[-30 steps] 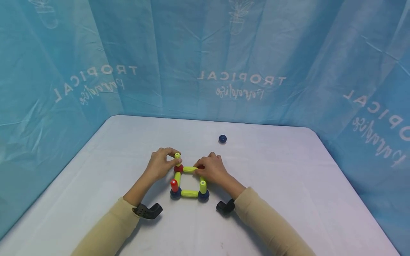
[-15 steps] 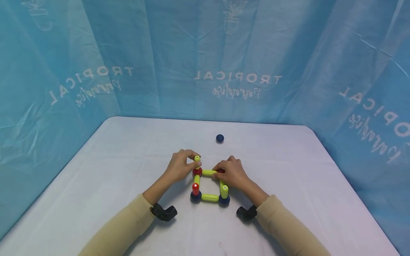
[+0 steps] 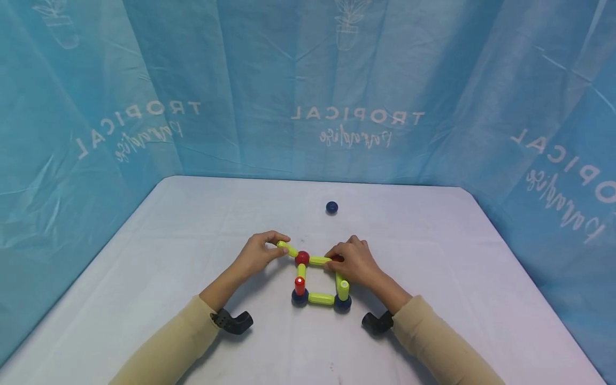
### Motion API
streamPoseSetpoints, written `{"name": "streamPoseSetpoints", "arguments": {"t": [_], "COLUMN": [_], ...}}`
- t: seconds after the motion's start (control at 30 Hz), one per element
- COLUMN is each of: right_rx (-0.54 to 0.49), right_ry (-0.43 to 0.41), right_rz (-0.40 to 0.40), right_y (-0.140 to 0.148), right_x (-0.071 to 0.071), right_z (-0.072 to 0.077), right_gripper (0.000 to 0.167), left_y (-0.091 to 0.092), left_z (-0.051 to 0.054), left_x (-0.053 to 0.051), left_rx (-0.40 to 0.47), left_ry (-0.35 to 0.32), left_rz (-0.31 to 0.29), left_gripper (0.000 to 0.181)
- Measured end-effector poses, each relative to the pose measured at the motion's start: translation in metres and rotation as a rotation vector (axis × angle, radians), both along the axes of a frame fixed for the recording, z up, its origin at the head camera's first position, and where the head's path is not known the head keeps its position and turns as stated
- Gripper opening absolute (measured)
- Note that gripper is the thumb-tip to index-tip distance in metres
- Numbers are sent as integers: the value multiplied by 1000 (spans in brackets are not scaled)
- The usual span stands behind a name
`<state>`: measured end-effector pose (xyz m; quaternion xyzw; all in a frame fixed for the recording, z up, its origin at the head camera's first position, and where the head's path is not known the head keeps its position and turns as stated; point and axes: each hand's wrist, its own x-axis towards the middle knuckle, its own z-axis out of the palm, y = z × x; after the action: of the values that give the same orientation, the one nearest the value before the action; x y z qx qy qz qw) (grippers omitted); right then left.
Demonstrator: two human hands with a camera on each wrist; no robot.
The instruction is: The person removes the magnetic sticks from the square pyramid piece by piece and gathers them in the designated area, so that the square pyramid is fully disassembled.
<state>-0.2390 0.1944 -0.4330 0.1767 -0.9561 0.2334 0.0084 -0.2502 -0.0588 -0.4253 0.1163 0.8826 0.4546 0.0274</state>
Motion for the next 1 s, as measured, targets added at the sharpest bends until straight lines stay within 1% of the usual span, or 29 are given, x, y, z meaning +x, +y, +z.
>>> {"name": "streamPoseSetpoints", "arguments": {"t": [0.07,0.13,0.3,0.4,0.5,0.6,0.77,0.87,1.0], "right_rx": [3,7,13,12,8,-19,-81,-89,-79], "right_ry": [2,5,11,10,5,-21,-81,-85,-59], "right_rz": [-3,-5,-1,0,4,11,36,48,71], "right_y": [2,5,13,14,14,11,0,-7,-12], "right_x": [2,4,8,10,10,8,3,2,1], "right_z": [0,0,-2,-1,1,5,9,9,5], "right_gripper": [22,21,21,21,22,26,38,44,45], "left_y": [-2,-3,-5,-5,-4,-1,5,8,10], "left_z": [-3,-5,-11,-13,-14,-15,-16,-16,-17], "left_x": [0,1,2,3,4,4,5,6,5], "left_rx": [-24,-54,-122,-132,-118,-119,-130,-125,-124], "left_ry": [-12,-11,67,111,118,115,94,85,85], "left_rz": [-2,-12,-81,-107,-105,-102,-117,-116,-111], "left_gripper": [24,22,18,17,17,16,17,18,18]}}
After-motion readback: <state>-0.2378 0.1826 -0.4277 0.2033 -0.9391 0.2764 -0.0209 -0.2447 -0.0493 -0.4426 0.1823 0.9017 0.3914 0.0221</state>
